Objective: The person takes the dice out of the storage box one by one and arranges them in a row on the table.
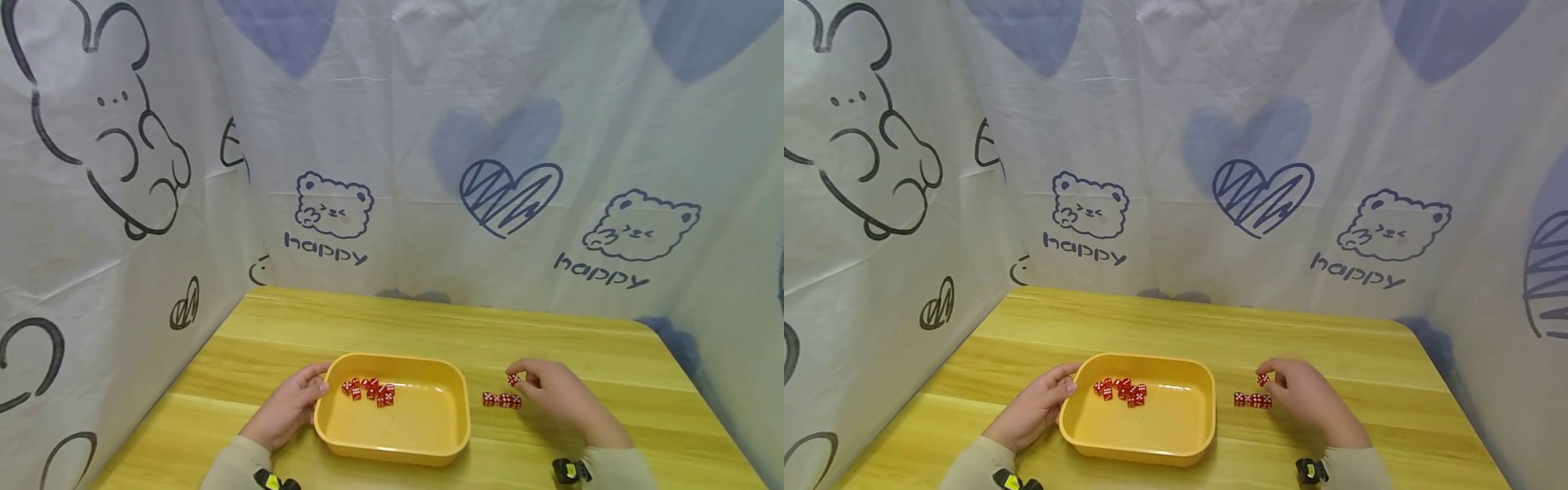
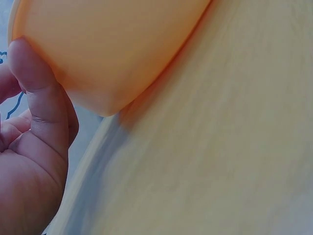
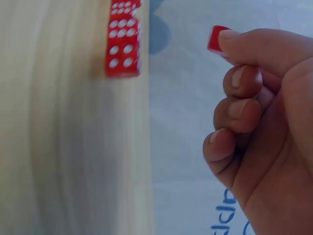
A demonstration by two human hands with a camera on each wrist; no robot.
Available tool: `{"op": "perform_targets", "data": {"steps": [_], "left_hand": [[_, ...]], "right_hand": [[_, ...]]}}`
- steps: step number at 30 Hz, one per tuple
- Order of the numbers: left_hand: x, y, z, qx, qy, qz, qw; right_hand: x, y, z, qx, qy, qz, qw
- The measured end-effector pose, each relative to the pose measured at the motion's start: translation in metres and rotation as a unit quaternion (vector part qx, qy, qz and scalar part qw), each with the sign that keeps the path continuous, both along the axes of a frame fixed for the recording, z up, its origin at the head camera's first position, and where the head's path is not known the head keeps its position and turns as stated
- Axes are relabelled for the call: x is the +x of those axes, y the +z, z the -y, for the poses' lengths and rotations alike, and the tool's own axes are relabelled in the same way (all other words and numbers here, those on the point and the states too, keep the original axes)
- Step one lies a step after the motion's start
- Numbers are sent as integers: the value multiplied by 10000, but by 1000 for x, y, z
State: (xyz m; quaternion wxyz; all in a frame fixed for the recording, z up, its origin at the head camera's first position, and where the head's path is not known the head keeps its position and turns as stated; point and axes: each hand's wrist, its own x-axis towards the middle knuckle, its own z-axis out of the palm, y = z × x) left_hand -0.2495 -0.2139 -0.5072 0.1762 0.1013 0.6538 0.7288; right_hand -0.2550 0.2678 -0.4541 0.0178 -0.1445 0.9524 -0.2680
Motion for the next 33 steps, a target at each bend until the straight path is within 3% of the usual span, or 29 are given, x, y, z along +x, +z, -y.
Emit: {"op": "perform_targets", "data": {"steps": [20, 28, 33], "left_hand": [[0, -3, 1, -39, 25, 61, 10000], [-1, -2, 0, -46, 39, 64, 10000], [-1, -2, 0, -28, 31, 68, 10000]], "right_hand": [[-2, -29, -21, 315, -59, 473, 9984], [-2, -32, -21, 394, 131, 452, 9981], [-2, -32, -19, 470, -3, 477, 9978]]}}
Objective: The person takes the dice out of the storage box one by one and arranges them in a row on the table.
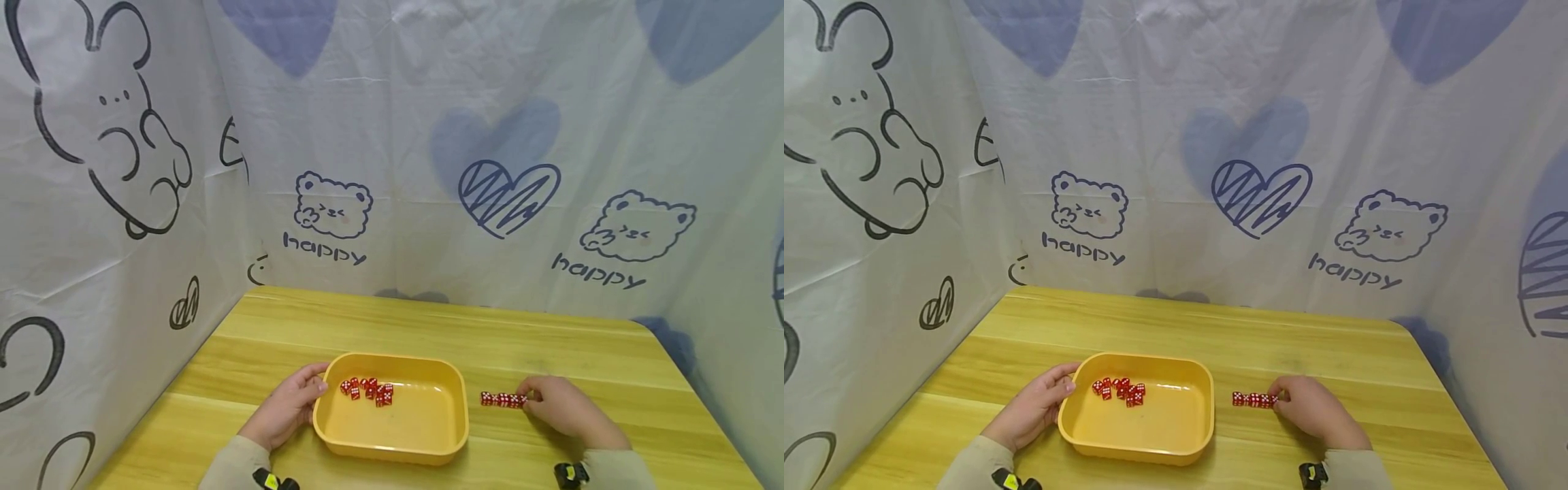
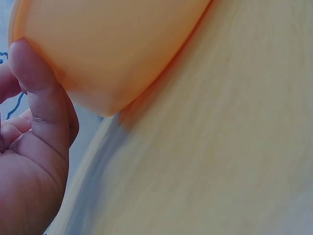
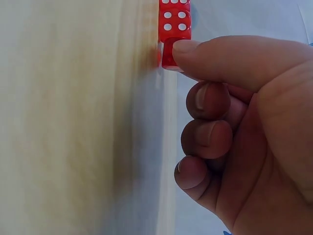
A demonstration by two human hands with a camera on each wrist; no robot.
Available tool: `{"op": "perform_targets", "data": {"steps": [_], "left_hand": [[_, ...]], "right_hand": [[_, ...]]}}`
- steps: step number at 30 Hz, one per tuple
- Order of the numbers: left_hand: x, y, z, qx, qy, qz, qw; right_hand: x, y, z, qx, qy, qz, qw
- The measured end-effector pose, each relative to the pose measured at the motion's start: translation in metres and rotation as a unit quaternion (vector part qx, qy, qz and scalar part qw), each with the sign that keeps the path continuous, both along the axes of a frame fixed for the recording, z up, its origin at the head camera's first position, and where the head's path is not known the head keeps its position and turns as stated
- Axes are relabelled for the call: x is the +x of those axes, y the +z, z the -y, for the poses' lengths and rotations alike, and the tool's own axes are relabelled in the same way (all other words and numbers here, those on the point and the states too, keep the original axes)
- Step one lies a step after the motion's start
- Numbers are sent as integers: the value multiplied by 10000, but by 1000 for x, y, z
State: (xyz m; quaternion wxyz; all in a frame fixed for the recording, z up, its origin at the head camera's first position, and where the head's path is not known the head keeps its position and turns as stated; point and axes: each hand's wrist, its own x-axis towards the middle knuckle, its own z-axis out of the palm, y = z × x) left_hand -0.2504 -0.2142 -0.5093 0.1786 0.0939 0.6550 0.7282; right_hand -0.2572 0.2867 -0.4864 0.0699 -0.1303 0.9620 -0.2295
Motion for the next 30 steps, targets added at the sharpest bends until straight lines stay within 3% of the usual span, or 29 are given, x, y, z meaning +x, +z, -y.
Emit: {"op": "perform_targets", "data": {"steps": [22, 30], "left_hand": [[1, 3, -2, -3, -5, 30, 10000], [0, 3, -1, -40, 21, 45, 10000]], "right_hand": [[0, 1, 5, 81, -173, 113, 9998], [4, 6, 7, -124, -185, 72, 9997]]}}
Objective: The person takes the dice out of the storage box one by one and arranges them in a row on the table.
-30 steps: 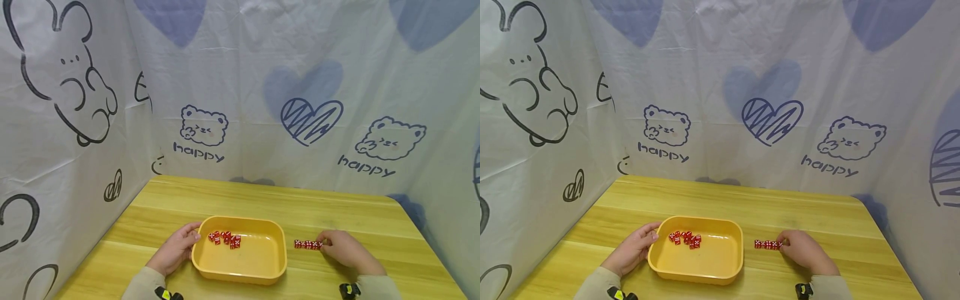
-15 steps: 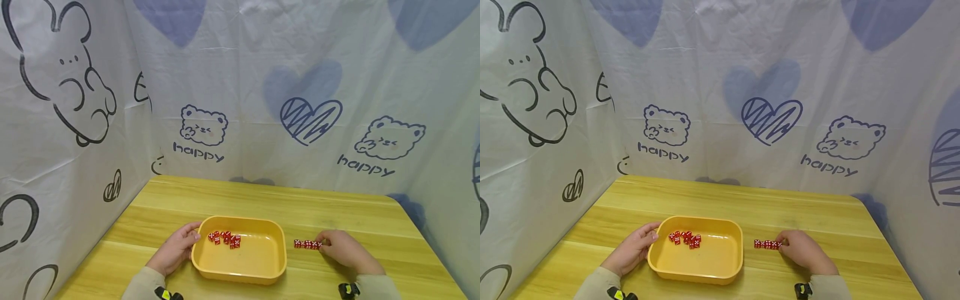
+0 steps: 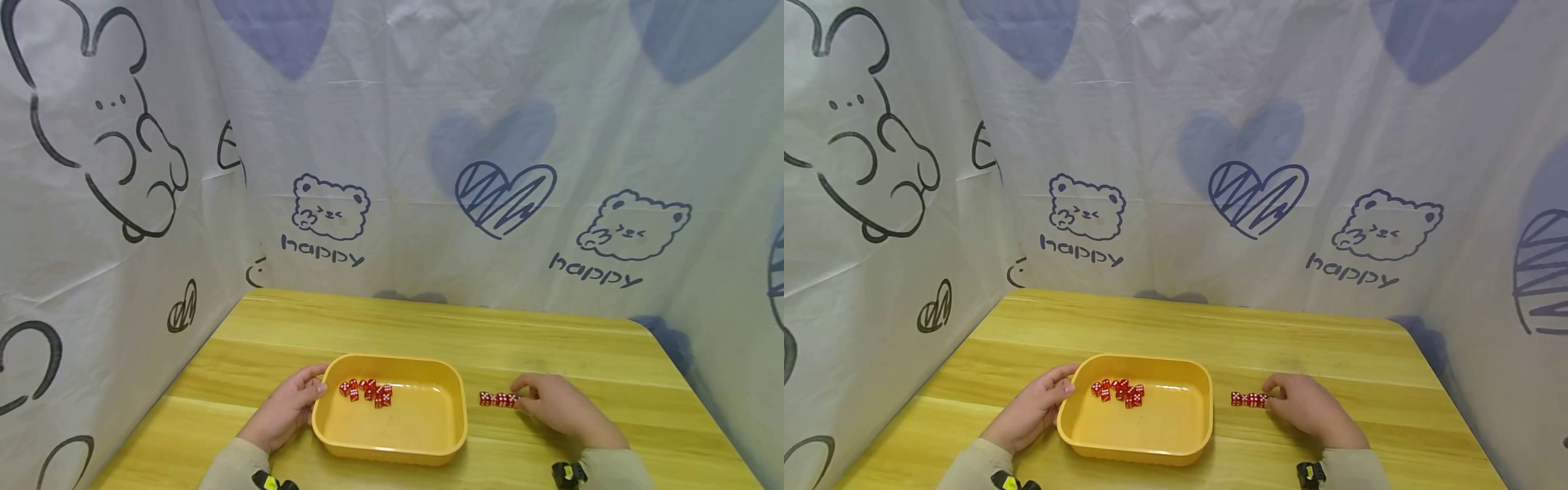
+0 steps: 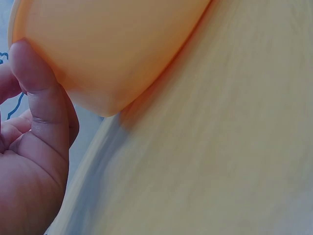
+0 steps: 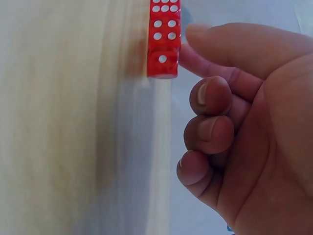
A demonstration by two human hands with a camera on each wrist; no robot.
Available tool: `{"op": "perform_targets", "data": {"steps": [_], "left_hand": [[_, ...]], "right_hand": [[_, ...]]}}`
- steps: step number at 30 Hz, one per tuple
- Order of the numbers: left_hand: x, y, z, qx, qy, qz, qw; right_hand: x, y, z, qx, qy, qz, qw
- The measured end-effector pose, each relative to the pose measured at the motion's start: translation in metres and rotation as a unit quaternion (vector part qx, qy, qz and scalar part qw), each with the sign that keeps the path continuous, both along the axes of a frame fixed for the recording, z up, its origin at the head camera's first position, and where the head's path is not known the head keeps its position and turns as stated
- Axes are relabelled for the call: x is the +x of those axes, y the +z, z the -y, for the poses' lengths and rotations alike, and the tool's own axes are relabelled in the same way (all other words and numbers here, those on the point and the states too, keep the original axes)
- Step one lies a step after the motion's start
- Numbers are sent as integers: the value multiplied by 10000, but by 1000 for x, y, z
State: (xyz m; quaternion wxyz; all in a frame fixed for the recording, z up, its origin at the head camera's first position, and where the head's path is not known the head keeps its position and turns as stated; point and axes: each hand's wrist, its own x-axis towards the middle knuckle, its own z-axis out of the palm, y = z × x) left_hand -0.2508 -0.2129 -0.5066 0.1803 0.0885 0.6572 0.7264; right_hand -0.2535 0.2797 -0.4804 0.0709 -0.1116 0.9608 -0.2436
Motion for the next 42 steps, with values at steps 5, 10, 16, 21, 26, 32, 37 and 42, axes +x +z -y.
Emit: {"op": "perform_targets", "data": {"steps": [5, 10, 16, 21, 26, 32, 37, 42], "left_hand": [[0, -1, 0, -12, 7, -22, 10000], [0, -3, 1, -15, 27, -37, 10000], [-1, -2, -1, -7, 4, -61, 10000], [-1, -1, -2, 4, -40, -76, 10000], [0, -1, -2, 42, -32, -52, 10000], [0, -2, -1, 82, -25, -20, 10000], [0, -3, 0, 105, -45, -33, 9999], [0, -4, 0, 137, -49, -51, 9999]], "right_hand": [[4, 9, 8, -204, 43, -104, 9997], [4, 13, 17, -200, 197, -276, 9992], [5, 11, 25, -367, 460, -357, 9976], [8, 13, 33, -463, 583, -517, 9959], [9, 21, 45, -535, 803, -637, 9933], [10, 30, 64, -484, 1184, -819, 9884], [10, 35, 78, -370, 1352, -913, 9859], [10, 40, 89, -304, 1474, -968, 9839]]}}
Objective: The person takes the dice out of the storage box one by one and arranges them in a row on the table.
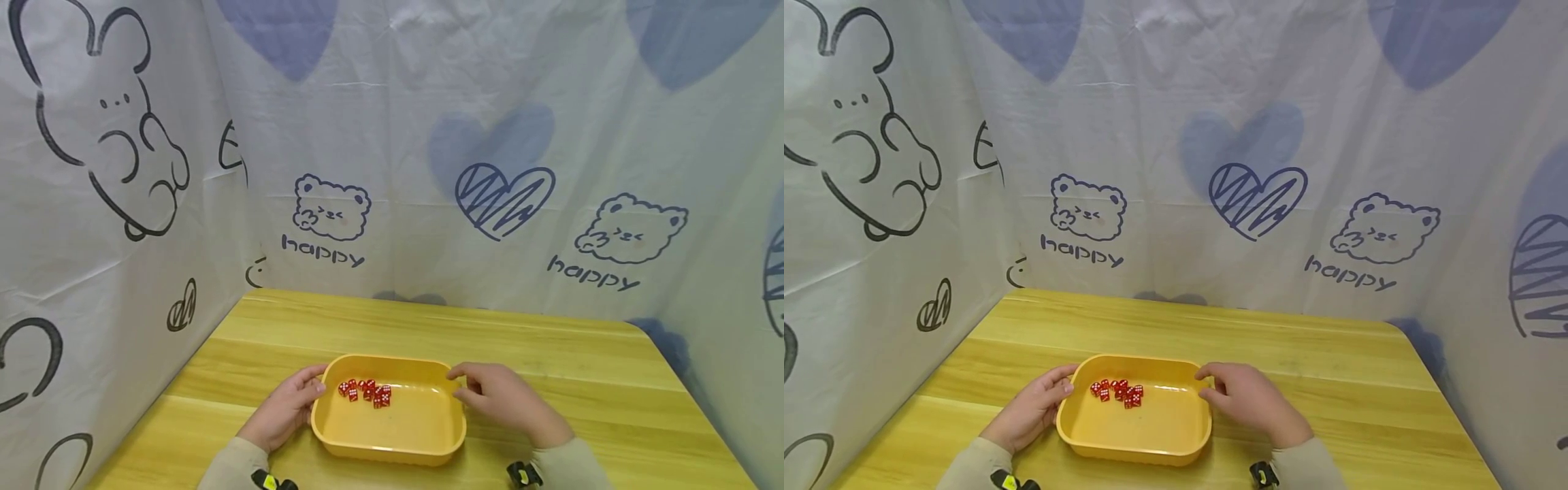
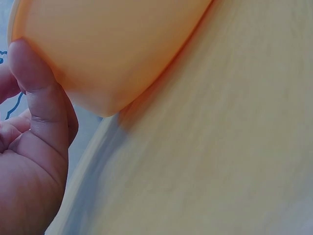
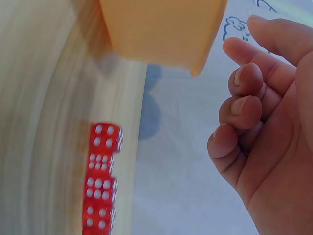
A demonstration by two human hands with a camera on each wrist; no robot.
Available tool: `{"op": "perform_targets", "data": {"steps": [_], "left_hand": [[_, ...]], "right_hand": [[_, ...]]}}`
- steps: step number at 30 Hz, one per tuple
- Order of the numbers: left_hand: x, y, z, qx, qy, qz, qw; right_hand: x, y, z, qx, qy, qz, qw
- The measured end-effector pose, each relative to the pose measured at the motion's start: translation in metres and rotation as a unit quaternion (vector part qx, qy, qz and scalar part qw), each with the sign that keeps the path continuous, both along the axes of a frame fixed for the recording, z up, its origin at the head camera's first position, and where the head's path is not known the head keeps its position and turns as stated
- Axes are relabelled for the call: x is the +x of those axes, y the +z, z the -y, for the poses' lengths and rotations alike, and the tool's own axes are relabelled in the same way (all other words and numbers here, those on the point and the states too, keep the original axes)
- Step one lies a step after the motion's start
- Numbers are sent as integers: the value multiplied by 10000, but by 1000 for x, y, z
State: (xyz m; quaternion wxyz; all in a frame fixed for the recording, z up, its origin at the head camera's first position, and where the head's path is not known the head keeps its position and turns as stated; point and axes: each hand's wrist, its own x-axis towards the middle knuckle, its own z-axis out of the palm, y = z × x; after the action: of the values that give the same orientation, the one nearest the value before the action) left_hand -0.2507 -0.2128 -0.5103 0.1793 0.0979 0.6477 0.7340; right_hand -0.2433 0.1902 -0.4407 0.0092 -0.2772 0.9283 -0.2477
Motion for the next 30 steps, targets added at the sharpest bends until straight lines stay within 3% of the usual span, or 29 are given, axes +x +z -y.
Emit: {"op": "perform_targets", "data": {"steps": [19, 30], "left_hand": [[1, 4, 0, -49, 42, 41, 10000], [0, 2, -1, -50, 66, 11, 10000]], "right_hand": [[-7, -1, 43, 124, 587, -67, 9982], [-13, -1, 67, 446, 618, 104, 9970]]}}
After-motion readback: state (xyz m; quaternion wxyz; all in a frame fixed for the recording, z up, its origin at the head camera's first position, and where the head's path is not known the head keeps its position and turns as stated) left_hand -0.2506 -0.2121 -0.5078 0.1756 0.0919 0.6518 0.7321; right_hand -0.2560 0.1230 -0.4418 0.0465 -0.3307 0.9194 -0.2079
